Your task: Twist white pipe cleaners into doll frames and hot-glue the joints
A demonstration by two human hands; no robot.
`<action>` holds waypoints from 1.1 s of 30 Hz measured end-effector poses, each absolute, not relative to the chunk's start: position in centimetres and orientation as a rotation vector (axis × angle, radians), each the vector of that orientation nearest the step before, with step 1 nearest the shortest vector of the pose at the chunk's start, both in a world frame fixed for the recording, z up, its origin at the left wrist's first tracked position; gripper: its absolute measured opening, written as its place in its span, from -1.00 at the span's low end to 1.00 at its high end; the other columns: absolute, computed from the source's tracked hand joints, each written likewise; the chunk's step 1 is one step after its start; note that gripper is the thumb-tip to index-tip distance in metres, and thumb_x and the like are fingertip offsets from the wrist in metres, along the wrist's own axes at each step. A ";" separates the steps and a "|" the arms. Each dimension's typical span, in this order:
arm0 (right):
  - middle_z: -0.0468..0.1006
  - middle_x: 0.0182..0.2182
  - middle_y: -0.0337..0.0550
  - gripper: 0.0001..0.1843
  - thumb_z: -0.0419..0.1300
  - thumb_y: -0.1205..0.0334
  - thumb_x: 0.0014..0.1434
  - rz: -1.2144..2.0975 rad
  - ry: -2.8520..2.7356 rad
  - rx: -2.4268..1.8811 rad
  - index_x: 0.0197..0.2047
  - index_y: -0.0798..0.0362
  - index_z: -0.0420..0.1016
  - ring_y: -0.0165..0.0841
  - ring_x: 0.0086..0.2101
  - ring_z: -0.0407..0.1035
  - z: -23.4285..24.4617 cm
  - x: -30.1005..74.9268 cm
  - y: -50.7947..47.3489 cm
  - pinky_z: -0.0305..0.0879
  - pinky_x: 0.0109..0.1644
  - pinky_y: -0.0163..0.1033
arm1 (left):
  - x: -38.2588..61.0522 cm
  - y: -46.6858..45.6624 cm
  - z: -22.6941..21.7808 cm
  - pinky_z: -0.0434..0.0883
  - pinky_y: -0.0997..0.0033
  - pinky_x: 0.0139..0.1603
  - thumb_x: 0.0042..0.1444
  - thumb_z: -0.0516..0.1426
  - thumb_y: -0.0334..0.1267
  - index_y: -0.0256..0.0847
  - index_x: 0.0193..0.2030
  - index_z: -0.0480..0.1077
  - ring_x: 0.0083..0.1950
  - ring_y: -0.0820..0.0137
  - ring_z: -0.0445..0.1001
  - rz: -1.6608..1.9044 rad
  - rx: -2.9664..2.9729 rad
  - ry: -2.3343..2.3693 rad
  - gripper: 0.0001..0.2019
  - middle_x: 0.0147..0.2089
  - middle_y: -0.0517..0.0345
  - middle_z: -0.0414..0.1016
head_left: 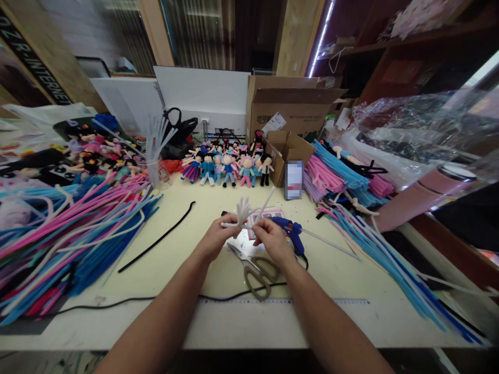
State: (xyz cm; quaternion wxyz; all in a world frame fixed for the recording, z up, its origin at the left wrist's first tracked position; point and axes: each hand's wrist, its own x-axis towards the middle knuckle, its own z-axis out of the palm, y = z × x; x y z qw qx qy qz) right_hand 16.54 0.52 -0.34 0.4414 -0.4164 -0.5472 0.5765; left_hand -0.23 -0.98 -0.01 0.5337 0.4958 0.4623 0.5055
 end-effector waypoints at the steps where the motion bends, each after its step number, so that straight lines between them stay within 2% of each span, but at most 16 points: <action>1: 0.27 -0.65 -0.39 -0.78 0.18 0.09 -0.01 1.461 -1.337 -1.028 -0.51 0.04 0.30 -0.51 -0.63 0.21 -0.4 16.5 0.5 0.22 -0.53 -0.36 | -0.2 -1.0 0.0 0.17 0.47 -0.39 -0.15 0.20 -0.31 -0.27 -0.32 0.48 -0.43 0.48 0.24 1.207 1.201 1.116 -0.82 -0.46 0.19 0.38; 9: 0.29 -0.66 -0.37 -0.79 0.20 0.11 -0.02 1.492 -1.274 -0.957 -0.49 0.05 0.30 -0.51 -0.64 0.19 -1.3 16.5 0.8 0.17 -0.54 -0.36 | 0.1 -1.5 0.9 0.23 0.43 -0.29 -0.10 0.20 -0.25 -0.27 -0.36 0.48 -0.31 0.39 0.32 1.207 1.337 1.138 -0.84 -0.37 0.13 0.42; 12: 0.28 -0.63 -0.36 -0.81 0.19 0.13 0.00 1.414 -1.298 -0.945 -0.47 0.04 0.30 -0.50 -0.61 0.19 -1.2 16.7 0.8 0.16 -0.51 -0.35 | 0.4 -1.5 1.2 0.25 0.43 -0.28 -0.10 0.21 -0.22 -0.27 -0.31 0.46 -0.31 0.41 0.32 1.205 1.341 1.122 -0.79 -0.32 0.12 0.41; 16: 0.28 -0.56 -0.32 -0.86 0.16 0.15 0.05 1.153 -1.352 -1.025 -0.42 0.02 0.30 -0.44 -0.53 0.20 -0.5 17.2 0.6 0.16 -0.44 -0.31 | 0.4 -1.2 0.7 0.25 0.48 -0.32 -0.08 0.20 -0.11 -0.21 -0.20 0.37 -0.30 0.44 0.33 1.316 1.170 1.238 -0.69 -0.28 0.17 0.38; 20: 0.33 -0.46 -0.23 -0.92 0.11 0.23 0.10 0.755 -1.509 -1.015 -0.41 0.02 0.33 -0.37 -0.41 0.21 0.2 17.5 0.0 0.16 -0.31 -0.25 | 0.4 -0.9 -0.1 0.18 0.51 -0.46 0.05 0.02 0.01 -0.23 -0.40 0.31 -0.46 0.49 0.28 1.216 1.002 1.221 -0.69 -0.48 0.22 0.31; 24: 0.35 -0.44 -0.19 -0.88 0.06 0.30 0.15 0.622 -1.699 -0.912 -0.41 0.01 0.34 -0.34 -0.36 0.23 0.4 17.2 -0.5 0.16 -0.25 -0.21 | 0.4 -1.2 0.0 0.14 0.52 -0.51 0.00 0.10 -0.01 -0.25 -0.37 0.34 -0.51 0.52 0.27 1.041 0.913 1.008 -0.71 -0.50 0.20 0.33; 28: 0.37 -0.43 -0.18 -0.88 0.07 0.26 0.19 0.590 -1.765 -0.909 -0.40 0.00 0.35 -0.33 -0.35 0.24 0.1 17.0 -0.4 0.17 -0.25 -0.22 | 0.4 -1.2 0.2 0.17 0.48 -0.53 -0.04 0.16 0.02 -0.29 -0.43 0.35 -0.54 0.50 0.27 1.014 0.793 0.952 -0.65 -0.54 0.17 0.34; 30: 0.36 -0.44 -0.19 -0.88 0.08 0.24 0.18 0.584 -1.763 -0.924 -0.40 0.00 0.36 -0.34 -0.37 0.23 0.0 17.0 -0.3 0.16 -0.26 -0.22 | 0.4 -1.1 0.4 0.20 0.48 -0.51 -0.09 0.22 -0.06 -0.30 -0.46 0.34 -0.55 0.51 0.27 1.038 0.778 0.929 -0.70 -0.56 0.19 0.33; 33: 0.34 -0.46 -0.21 -0.88 0.10 0.22 0.17 0.600 -1.753 -0.947 -0.40 0.01 0.36 -0.36 -0.39 0.22 -0.1 17.0 -0.1 0.14 -0.29 -0.24 | 0.3 -1.1 0.7 0.25 0.49 -0.45 -0.15 0.27 -0.18 -0.30 -0.39 0.37 -0.51 0.50 0.30 1.083 0.768 0.869 -0.75 -0.52 0.20 0.36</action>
